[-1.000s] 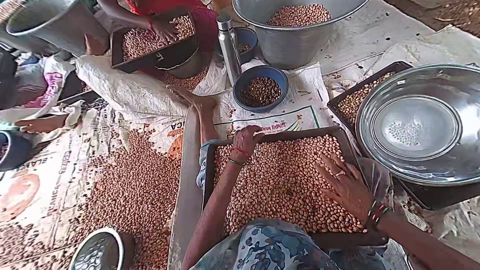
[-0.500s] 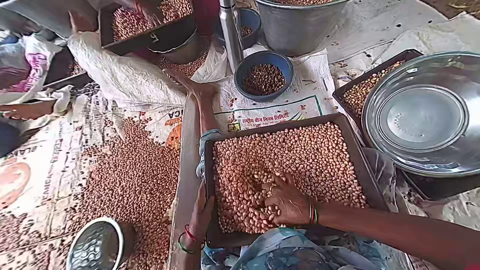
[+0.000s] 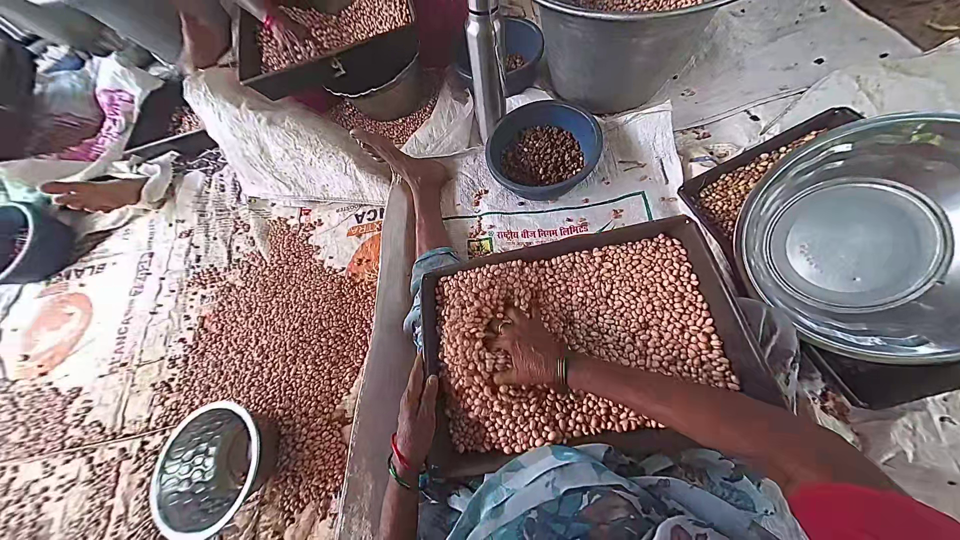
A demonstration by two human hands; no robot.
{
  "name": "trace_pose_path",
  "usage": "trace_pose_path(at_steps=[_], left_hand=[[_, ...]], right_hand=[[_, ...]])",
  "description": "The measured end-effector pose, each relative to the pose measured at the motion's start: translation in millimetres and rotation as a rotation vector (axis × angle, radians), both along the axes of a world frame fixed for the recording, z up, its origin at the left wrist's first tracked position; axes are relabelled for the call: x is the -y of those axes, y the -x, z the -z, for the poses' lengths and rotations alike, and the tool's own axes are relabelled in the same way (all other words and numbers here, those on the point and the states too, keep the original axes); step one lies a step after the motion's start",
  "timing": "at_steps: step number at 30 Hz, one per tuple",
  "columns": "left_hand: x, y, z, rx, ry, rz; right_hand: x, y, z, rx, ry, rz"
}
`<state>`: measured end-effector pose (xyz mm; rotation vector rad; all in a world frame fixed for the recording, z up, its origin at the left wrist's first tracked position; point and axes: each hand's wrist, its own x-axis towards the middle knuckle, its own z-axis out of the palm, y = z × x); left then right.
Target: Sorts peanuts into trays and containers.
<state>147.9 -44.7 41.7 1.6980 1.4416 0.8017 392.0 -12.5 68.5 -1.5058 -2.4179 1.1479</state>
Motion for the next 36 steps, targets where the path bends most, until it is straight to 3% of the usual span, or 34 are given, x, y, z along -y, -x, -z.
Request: trace_pose_path(at_steps=[4,6,9,12,16,19,21,23,25,27,29,31,32,34,36], left_hand=[[6,-4,3,-0.012,-0.044,-0.035],[6,-6,0,-0.059,-0.058,-0.043],[5,-8,-3,-0.175,-0.091,-0.033],[3,-10,-7,-0.285,-0.103,-0.019],[-13,-24,-18,-0.702,-0.117,0.05],[-37,-68,-38,-0.995,0.09,0.188],[-45,-113,-51,-1.082,0.278,0.43],[-32,-152,-58,-1.006,0.336,0.759],[-8,-167,-54,-0.729,0.307,1.018],[11,-158,-52,-0.43,0.225,1.11],[21,-130,-56,-0.343,0.049,0.959],[21,-95,-42,-0.44,-0.296,0.601],[16,-75,-33,-0.505,-0.374,0.433],[4,-39,-22,-0.584,-0.308,0.197],[-1,-15,-16,-0.474,-0.149,0.128]], right_hand=[[63,-60,4,-0.032,-0.056,-0.15],[74,-104,8,0.06,-0.141,-0.052],[45,-135,27,0.181,-0.374,0.099],[0,-94,39,0.102,-0.413,0.115],[-17,-7,25,-0.059,-0.155,0.119],[13,-6,6,-0.108,-0.067,-0.106],[33,-36,-4,-0.008,-0.042,-0.194],[50,-79,-19,0.129,0.015,-0.133],[75,-128,-29,0.229,-0.004,0.01],[105,-166,-27,0.29,-0.046,0.07],[129,-176,-19,0.286,-0.045,0.097],[132,-159,-10,0.278,0.043,0.132],[122,-144,-6,0.267,0.089,0.151],[93,-113,9,0.135,-0.003,0.179],[54,-78,20,0.035,-0.044,0.184]])
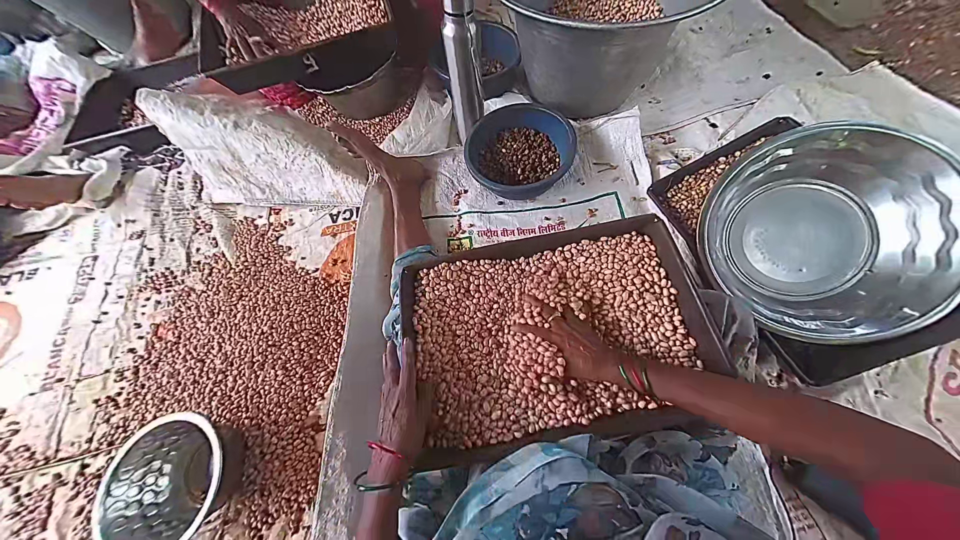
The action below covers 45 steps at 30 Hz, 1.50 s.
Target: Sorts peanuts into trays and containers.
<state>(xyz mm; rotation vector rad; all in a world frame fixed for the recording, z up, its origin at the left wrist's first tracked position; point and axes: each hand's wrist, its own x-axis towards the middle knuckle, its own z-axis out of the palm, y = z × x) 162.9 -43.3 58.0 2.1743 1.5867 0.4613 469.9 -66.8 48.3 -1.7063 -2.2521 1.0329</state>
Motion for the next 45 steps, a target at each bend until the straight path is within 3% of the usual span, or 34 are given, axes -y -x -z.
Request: trace_pose_path(at_steps=[3,6,8,10,13,15,18,20,23,26,28,33,37,40,42,45], left_hand=[[2,19,14,0.241,0.108,-0.023],[6,20,15,0.269,0.131,-0.044],[9,20,16,0.279,0.106,-0.051],[15,18,15,0.26,0.086,-0.06],[26,12,8,0.212,0.074,-0.09],[34,10,11,0.232,0.061,-0.116],[37,10,20,0.311,0.042,-0.146],[35,11,21,0.334,0.045,-0.16],[31,11,18,0.361,0.07,-0.171],[33,12,19,0.406,0.088,-0.183],[37,15,20,0.439,0.07,-0.2],[56,44,28,0.597,0.067,-0.219],[64,62,21,0.677,0.064,-0.364],[65,71,14,0.743,0.001,-0.411],[65,74,7,0.763,-0.057,-0.388],[67,68,-5,0.9,-0.08,-0.349]], right_hand=[[-38,60,4,-0.076,-0.004,0.043],[-29,77,-9,-0.112,0.061,-0.115],[-2,53,-9,-0.187,0.011,-0.244],[24,16,-18,-0.099,0.03,-0.289],[41,-30,-58,0.207,0.24,-0.147],[48,-59,-67,0.285,0.114,0.028],[43,-78,-59,0.198,-0.319,0.2],[31,-62,-50,0.028,-0.394,0.204],[1,-17,-24,-0.075,-0.425,0.156],[-27,6,5,0.099,-0.452,0.051],[-35,3,6,0.1,-0.417,0.049],[-20,-15,-19,-0.044,-0.313,0.095],[11,18,-8,-0.252,-0.34,-0.105],[26,41,8,-0.116,-0.395,-0.226],[24,38,4,-0.076,-0.362,-0.115],[11,8,-22,-0.239,-0.183,0.187]])
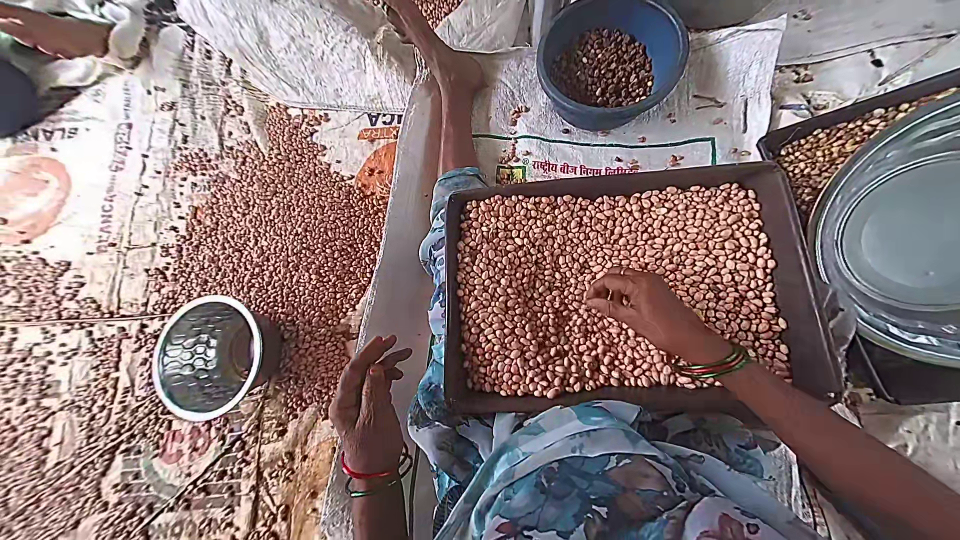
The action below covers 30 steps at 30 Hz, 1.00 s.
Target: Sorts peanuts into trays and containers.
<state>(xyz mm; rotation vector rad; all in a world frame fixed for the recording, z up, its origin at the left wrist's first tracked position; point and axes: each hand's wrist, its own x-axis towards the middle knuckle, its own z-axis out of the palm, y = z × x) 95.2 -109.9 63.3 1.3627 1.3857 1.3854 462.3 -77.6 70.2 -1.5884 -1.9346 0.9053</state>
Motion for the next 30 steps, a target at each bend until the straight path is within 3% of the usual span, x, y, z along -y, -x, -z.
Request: trace_pose_path(at_steps=[4,7,9,11,15,17,19,24,25,28,30], left_hand=[[0,-49,-27,0.399,0.178,0.145],[-2,-104,-33,0.606,0.486,0.368],[-4,-134,-32,0.806,0.695,0.44],[-7,-149,-32,1.007,0.816,0.383],[-12,-135,-34,1.245,0.792,0.262],[-13,-126,-35,1.277,0.754,0.244],[-11,-124,-35,1.23,0.734,0.23],[-10,-150,-31,1.032,0.845,0.335],[-10,-157,-29,1.037,0.873,0.377],[-10,-170,-27,0.957,0.887,0.517],[-10,-170,-25,0.789,0.812,0.672]], right_hand=[[1,-22,-26,-0.46,0.152,0.215],[8,-6,-39,-0.756,0.173,0.059],[8,5,-35,-0.627,0.142,-0.018],[8,9,-23,-0.296,0.08,-0.031],[21,13,11,0.209,0.057,-0.196],[22,8,16,0.271,-0.044,-0.13],[11,-4,-2,0.208,-0.027,-0.037],[6,-18,-56,-0.404,0.161,-0.043],[9,-20,-60,-0.432,0.17,-0.048],[22,-50,-54,-0.108,0.074,-0.003],[34,-67,-44,0.112,0.141,-0.066]])
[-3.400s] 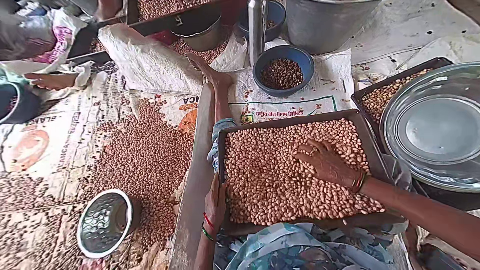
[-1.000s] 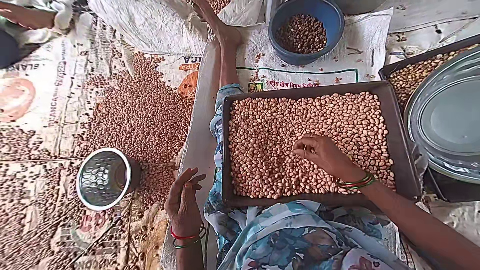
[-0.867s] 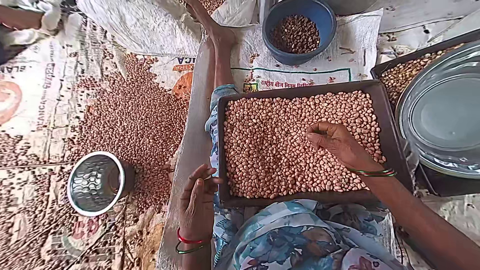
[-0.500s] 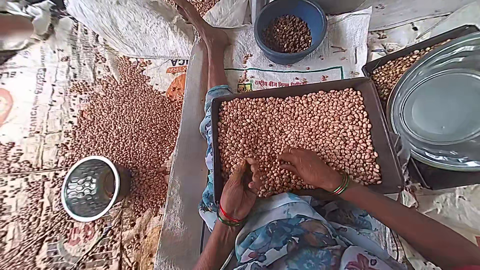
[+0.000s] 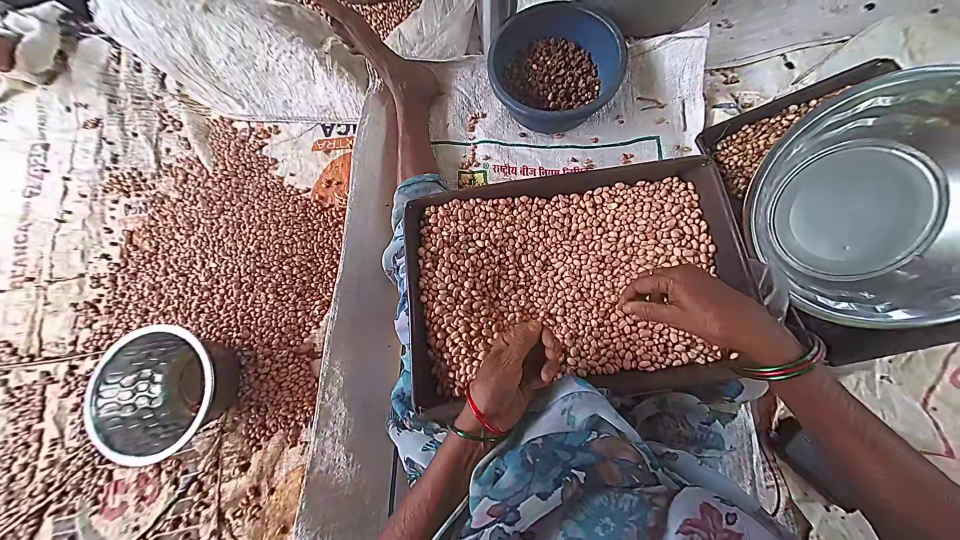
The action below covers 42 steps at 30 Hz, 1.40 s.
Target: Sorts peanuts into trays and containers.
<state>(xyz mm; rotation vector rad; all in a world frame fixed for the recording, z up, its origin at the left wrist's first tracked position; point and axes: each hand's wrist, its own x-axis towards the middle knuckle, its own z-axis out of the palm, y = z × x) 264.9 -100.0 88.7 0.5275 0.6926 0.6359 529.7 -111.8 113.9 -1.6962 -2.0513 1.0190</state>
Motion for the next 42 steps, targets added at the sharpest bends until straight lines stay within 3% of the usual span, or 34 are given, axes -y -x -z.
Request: trace_pose_path(at_steps=[2,3,4,6,8,10,13,17,20,23,27,29,31,34,36,38,42], left_hand=[[1,2,6,-0.236,-0.356,0.213],[0,1,8,-0.473,-0.614,0.379],[-2,-3,5,-0.724,-0.82,0.586],[2,-20,-2,-1.046,-0.971,0.882],[13,-18,0,-1.101,-1.189,0.777],[20,-5,14,-0.998,-1.48,0.58],[20,6,25,-0.866,-1.646,0.513],[21,8,27,-0.811,-1.688,0.503],[26,16,27,-0.81,-1.73,0.47],[29,20,24,-0.838,-1.724,0.491],[32,21,22,-0.881,-1.763,0.444],[33,22,23,-0.887,-1.761,0.426],[34,23,23,-0.897,-1.736,0.422],[33,25,24,-0.868,-1.663,0.397],[28,27,25,-0.78,-1.578,0.367],[22,31,26,-0.646,-1.423,0.324],[15,37,31,-0.425,-1.158,0.211]], right_hand=[[9,10,8,0.101,0.258,-0.192],[13,23,17,0.103,0.315,-0.273],[16,35,28,0.075,0.29,-0.28],[12,46,40,0.036,0.165,-0.159],[1,33,38,0.082,-0.098,0.072],[-2,5,19,0.139,-0.287,0.276],[12,-32,3,0.205,-0.263,0.345],[21,-41,39,0.402,-0.179,0.312],[29,-40,47,0.321,-0.24,0.359],[37,-51,41,0.035,-0.22,0.431],[40,-53,40,-0.783,-0.013,0.506],[40,-49,43,-0.904,0.048,0.487],[42,-36,43,-0.642,0.003,0.562],[42,-14,37,0.165,-0.071,0.415],[36,-8,33,0.251,-0.037,0.33],[25,-17,25,0.01,-0.004,0.288],[-3,-29,29,-0.872,0.179,0.342]])
